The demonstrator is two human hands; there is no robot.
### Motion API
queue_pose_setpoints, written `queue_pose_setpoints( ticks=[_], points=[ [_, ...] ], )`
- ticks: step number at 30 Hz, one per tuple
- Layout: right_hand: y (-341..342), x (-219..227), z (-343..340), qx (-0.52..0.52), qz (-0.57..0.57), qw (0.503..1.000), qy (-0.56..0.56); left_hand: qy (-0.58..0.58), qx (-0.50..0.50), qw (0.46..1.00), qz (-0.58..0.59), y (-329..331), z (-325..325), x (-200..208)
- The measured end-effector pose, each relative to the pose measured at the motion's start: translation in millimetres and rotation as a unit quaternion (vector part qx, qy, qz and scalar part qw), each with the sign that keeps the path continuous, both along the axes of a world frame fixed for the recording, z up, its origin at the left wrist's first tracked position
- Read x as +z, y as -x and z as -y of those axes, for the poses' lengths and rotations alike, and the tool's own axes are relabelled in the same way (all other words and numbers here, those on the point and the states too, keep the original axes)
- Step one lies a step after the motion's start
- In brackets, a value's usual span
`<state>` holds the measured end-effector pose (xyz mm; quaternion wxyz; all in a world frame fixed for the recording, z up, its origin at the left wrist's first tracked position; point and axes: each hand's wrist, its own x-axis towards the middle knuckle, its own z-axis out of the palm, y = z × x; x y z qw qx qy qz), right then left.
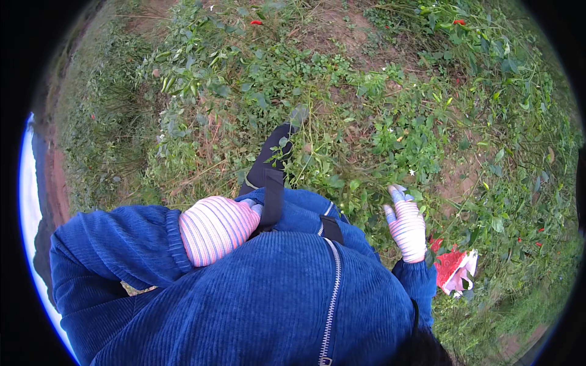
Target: The person picks red and green chilies from low plants in a garden and places them into a red bag on the ground. The person repeatedly reaches for chilies, plucks them by hand, and deposits them into the bag.
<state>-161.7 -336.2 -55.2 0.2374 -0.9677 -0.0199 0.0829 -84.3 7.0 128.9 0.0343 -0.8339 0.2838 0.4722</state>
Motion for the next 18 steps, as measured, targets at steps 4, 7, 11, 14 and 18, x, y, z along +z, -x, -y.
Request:
queue_pose_setpoints(
  ticks=[4,7,11,14,18],
  points=[
    [0.8,4.9,1.8,0.012,0.012,1.000,-0.026,0.016,0.028,0.999,0.010,-0.5,2.1,1.9],
    [1.5,5.0,3.0,0.008,-0.006,0.999,-0.038,0.016,0.017,1.000,0.007,1.7,-0.6,-1.0],
    [6.7,-1.0,7.8,0.018,-0.013,0.999,-0.034,0.053,0.047,0.996,0.050,13.7,-4.1,-7.2],
    [15.0,-3.8,10.5,0.034,0.028,0.999,-0.029,0.037,0.037,0.998,0.043,22.0,-7.5,-5.1],
    [19.7,-1.3,7.0,0.027,-0.043,0.996,0.075,0.015,-0.043,0.998,0.041,14.4,-10.5,-2.1]
  ],
)
